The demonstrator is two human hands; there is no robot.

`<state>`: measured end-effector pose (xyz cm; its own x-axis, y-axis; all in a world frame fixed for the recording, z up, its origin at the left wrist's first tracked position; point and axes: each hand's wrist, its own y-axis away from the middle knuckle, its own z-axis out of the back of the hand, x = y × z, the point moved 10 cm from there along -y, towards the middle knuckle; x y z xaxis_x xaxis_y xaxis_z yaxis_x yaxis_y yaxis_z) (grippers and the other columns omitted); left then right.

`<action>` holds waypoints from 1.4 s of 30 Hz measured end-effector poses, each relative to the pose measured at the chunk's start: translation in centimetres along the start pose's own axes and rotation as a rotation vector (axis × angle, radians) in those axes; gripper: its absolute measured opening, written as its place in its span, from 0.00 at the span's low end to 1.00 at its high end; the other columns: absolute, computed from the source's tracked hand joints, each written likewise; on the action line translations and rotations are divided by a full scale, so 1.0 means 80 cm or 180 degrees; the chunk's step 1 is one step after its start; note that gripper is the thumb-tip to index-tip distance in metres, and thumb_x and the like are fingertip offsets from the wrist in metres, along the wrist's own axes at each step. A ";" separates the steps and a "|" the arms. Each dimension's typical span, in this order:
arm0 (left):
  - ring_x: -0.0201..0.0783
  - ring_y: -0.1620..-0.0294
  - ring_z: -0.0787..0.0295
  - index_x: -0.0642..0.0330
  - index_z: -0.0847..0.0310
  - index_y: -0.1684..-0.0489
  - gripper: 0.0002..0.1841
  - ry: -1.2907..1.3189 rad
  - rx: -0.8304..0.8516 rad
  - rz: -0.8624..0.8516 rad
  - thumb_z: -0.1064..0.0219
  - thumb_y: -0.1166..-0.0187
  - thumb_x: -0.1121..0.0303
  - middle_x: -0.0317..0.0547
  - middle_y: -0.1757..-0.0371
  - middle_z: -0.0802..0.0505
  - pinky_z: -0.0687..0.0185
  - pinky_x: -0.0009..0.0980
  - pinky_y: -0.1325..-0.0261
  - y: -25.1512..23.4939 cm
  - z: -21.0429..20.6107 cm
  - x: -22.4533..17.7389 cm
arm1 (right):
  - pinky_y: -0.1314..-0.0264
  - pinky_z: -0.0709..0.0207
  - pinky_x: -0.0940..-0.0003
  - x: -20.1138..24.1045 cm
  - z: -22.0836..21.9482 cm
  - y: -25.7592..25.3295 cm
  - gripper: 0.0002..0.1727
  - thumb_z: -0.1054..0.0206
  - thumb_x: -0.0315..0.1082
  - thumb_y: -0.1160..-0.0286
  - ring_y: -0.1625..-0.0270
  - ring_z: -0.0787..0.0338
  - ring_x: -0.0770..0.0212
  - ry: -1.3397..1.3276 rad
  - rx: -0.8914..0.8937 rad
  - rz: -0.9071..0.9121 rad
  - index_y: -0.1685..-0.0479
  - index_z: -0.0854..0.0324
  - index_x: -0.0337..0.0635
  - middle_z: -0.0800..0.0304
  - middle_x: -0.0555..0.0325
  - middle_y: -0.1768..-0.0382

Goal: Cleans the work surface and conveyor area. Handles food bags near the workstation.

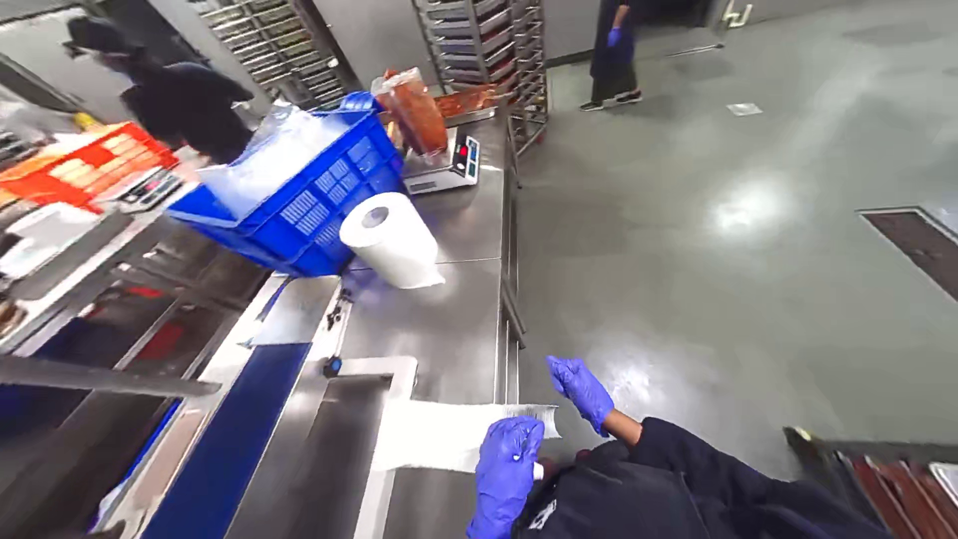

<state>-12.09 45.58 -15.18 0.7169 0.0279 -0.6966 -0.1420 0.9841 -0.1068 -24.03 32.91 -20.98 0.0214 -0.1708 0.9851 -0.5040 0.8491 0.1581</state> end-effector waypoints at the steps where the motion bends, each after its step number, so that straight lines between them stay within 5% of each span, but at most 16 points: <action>1: 0.46 0.43 0.05 0.56 0.03 0.59 0.14 0.0042 0.0103 -0.0061 0.35 0.18 0.62 0.45 0.53 0.01 0.16 0.50 0.32 -0.004 -0.004 0.001 | 0.81 0.42 0.77 -0.001 0.003 0.002 0.29 0.53 0.50 0.13 0.87 0.36 0.78 -0.0060 -0.0031 -0.0026 0.91 0.31 0.58 0.34 0.78 0.90; 4: 0.45 0.41 0.06 0.57 0.03 0.58 0.15 0.0207 0.0494 -0.0190 0.37 0.17 0.61 0.45 0.51 0.02 0.18 0.49 0.29 -0.014 -0.020 0.003 | 0.82 0.42 0.81 -0.010 0.010 0.007 0.22 0.51 0.41 0.13 0.85 0.36 0.79 -0.0477 -0.0212 -0.0174 0.81 0.24 0.54 0.29 0.78 0.86; 9: 0.44 0.41 0.06 0.59 0.03 0.55 0.12 0.0474 0.0525 -0.0535 0.33 0.20 0.64 0.46 0.49 0.02 0.17 0.46 0.29 -0.030 -0.029 -0.007 | 0.71 0.26 0.78 -0.021 0.009 0.022 0.10 0.45 0.36 0.19 0.77 0.22 0.76 -0.0703 -0.0236 -0.0268 0.55 0.18 0.46 0.19 0.72 0.77; 14: 0.44 0.34 0.09 0.67 0.08 0.46 0.14 0.1093 0.0528 -0.0712 0.31 0.24 0.70 0.54 0.41 0.05 0.20 0.42 0.24 -0.050 -0.026 -0.024 | 0.61 0.21 0.73 -0.047 0.013 0.050 0.22 0.35 0.32 0.25 0.63 0.15 0.71 -0.0691 -0.0552 -0.0417 0.30 0.24 0.43 0.11 0.60 0.54; 18: 0.39 0.29 0.15 0.77 0.17 0.38 0.20 0.1581 0.0701 -0.0793 0.31 0.27 0.74 0.62 0.34 0.10 0.24 0.34 0.23 -0.065 -0.035 -0.040 | 0.47 0.19 0.60 -0.057 0.024 0.095 0.28 0.39 0.30 0.17 0.47 0.12 0.60 -0.0370 -0.0757 -0.0735 0.16 0.32 0.47 0.14 0.49 0.33; 22: 0.41 0.19 0.28 0.87 0.39 0.22 0.31 0.1760 0.1000 -0.0974 0.39 0.21 0.71 0.75 0.21 0.26 0.34 0.30 0.17 -0.086 -0.072 -0.048 | 0.27 0.23 0.55 -0.024 0.043 0.136 0.26 0.49 0.28 0.13 0.26 0.17 0.56 -0.0429 -0.1007 -0.0053 0.15 0.32 0.42 0.20 0.49 0.23; 24: 0.43 0.17 0.30 0.89 0.45 0.20 0.32 0.1754 0.1310 -0.0846 0.43 0.17 0.70 0.79 0.18 0.31 0.37 0.28 0.16 -0.090 -0.096 -0.058 | 0.29 0.23 0.55 -0.007 0.052 0.149 0.29 0.51 0.29 0.15 0.23 0.20 0.54 -0.0528 -0.1092 0.0401 0.13 0.36 0.39 0.26 0.46 0.18; 30: 0.54 0.26 0.20 0.87 0.37 0.23 0.30 0.1167 0.2111 -0.0977 0.37 0.18 0.70 0.80 0.27 0.21 0.27 0.45 0.21 -0.067 -0.161 -0.103 | 0.32 0.21 0.58 0.017 0.086 0.167 0.33 0.48 0.29 0.19 0.23 0.21 0.56 -0.0851 -0.1202 0.0719 0.10 0.40 0.39 0.28 0.47 0.16; 33: 0.29 0.41 0.15 0.85 0.27 0.34 0.22 0.1375 0.2089 -0.0799 0.41 0.14 0.68 0.64 0.41 0.12 0.22 0.26 0.31 -0.053 -0.176 -0.130 | 0.22 0.28 0.56 0.021 0.108 0.173 0.32 0.47 0.32 0.19 0.20 0.24 0.52 -0.0643 -0.1188 0.0906 0.12 0.38 0.34 0.29 0.43 0.16; 35: 0.30 0.51 0.13 0.83 0.20 0.43 0.18 0.1325 0.2007 -0.0527 0.39 0.14 0.69 0.62 0.50 0.10 0.18 0.27 0.39 -0.054 -0.191 -0.138 | 0.14 0.36 0.51 0.027 0.134 0.183 0.30 0.45 0.30 0.19 0.16 0.27 0.48 -0.0255 -0.1221 0.0965 0.16 0.33 0.30 0.28 0.40 0.17; 39: 0.35 0.49 0.12 0.88 0.21 0.46 0.16 0.1264 0.1884 -0.0297 0.33 0.22 0.78 0.67 0.50 0.10 0.19 0.30 0.36 -0.061 -0.211 -0.163 | 0.27 0.24 0.50 0.023 0.170 0.199 0.25 0.40 0.31 0.15 0.30 0.14 0.49 -0.0241 -0.1035 0.0368 0.20 0.26 0.34 0.16 0.40 0.29; 42: 0.31 0.60 0.14 0.85 0.20 0.54 0.14 0.0892 0.1825 -0.0430 0.30 0.25 0.76 0.60 0.60 0.11 0.17 0.27 0.46 -0.069 -0.236 -0.181 | 0.34 0.21 0.51 0.015 0.209 0.214 0.21 0.33 0.30 0.19 0.41 0.11 0.52 -0.0299 -0.1181 0.0155 0.28 0.20 0.34 0.11 0.40 0.40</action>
<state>-34.56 36.40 -17.89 0.4867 -0.0730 -0.8705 0.3791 0.9154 0.1352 -47.09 38.87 -18.24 -0.0828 -0.1562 0.9842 -0.1555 0.9776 0.1421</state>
